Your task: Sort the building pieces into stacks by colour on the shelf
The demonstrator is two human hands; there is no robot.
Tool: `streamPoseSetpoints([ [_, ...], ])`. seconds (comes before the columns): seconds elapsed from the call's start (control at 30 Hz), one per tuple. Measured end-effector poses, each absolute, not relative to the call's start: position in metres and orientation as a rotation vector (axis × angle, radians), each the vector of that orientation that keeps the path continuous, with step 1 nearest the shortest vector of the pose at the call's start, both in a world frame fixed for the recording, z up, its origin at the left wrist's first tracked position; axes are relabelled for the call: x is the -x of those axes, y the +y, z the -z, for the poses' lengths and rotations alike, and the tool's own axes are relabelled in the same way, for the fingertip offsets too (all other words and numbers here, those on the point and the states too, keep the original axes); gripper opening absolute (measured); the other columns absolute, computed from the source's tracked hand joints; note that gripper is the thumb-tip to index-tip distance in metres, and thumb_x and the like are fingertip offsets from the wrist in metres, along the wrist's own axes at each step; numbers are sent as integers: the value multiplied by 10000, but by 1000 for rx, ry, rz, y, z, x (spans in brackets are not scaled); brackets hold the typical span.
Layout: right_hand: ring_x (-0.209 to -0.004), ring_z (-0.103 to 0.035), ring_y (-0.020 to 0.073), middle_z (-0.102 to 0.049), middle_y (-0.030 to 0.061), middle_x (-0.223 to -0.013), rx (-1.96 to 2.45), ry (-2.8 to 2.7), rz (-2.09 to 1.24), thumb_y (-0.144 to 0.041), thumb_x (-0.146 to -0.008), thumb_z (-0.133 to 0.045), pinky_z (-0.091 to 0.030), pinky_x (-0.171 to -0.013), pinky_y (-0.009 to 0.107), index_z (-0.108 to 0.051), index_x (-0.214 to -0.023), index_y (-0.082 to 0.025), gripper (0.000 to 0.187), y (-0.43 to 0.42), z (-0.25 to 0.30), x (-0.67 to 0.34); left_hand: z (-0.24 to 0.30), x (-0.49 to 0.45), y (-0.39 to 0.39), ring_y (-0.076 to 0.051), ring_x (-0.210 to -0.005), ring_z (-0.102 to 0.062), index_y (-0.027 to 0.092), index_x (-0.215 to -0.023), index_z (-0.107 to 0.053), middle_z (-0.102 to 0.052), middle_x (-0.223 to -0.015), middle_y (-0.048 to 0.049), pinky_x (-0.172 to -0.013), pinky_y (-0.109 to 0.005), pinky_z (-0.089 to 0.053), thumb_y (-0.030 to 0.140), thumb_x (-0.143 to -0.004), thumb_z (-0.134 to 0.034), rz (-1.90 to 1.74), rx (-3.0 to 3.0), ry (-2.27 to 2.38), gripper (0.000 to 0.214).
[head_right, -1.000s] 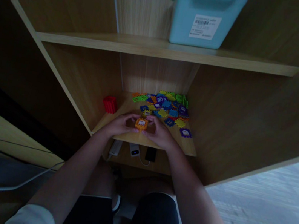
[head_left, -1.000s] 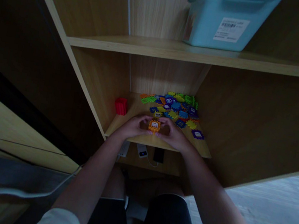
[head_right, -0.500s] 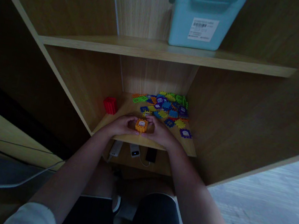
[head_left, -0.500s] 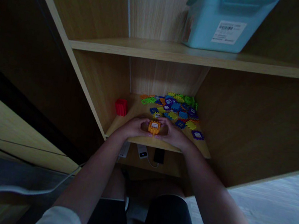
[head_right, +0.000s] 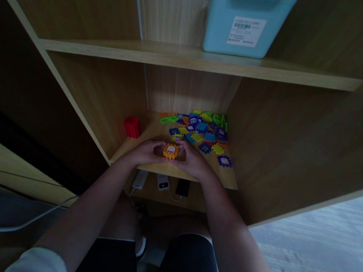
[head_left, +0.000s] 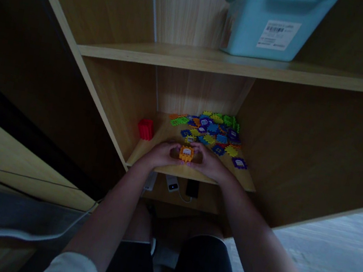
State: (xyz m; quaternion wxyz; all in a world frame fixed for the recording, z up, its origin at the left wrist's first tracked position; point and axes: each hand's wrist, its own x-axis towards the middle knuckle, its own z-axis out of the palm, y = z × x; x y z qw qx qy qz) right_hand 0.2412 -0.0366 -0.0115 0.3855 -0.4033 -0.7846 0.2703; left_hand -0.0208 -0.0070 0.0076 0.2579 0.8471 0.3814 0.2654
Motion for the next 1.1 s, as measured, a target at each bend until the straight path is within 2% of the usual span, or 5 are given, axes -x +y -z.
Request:
streamPoseSetpoints([
  [0.4,-1285,-693,290,-709,99,-1382,1048,-2004,-682,-344,-818,-932,-552,-1133,491,-575,-1472,-280,747,-39,10,-241,-9,21,-9,-268,-1058,-709,223,-1172,-746,-759,-1165,-63,-917,-389,-547,535,-792,-902,-703,-2309,1049,516],
  [0.87,-1305,-691,292,-705,88,-1422,1039,-1998,-660,-327,-826,-923,-544,-1154,500,-624,-1423,-301,668,-39,9,-240,-12,20,-12,-259,-1032,-714,221,-1149,-756,-764,-1128,-60,-904,-379,-546,504,-839,-868,-723,-2310,1018,434],
  [1.1,-1312,-687,283,-702,88,-1428,989,-1984,-708,-389,-850,-910,-541,-1169,501,-600,-1437,-302,669,-39,10,-240,-8,21,-10,-283,-1111,-718,219,-1241,-725,-769,-1225,-85,-970,-419,-544,541,-835,-866,-742,-2276,1000,537],
])
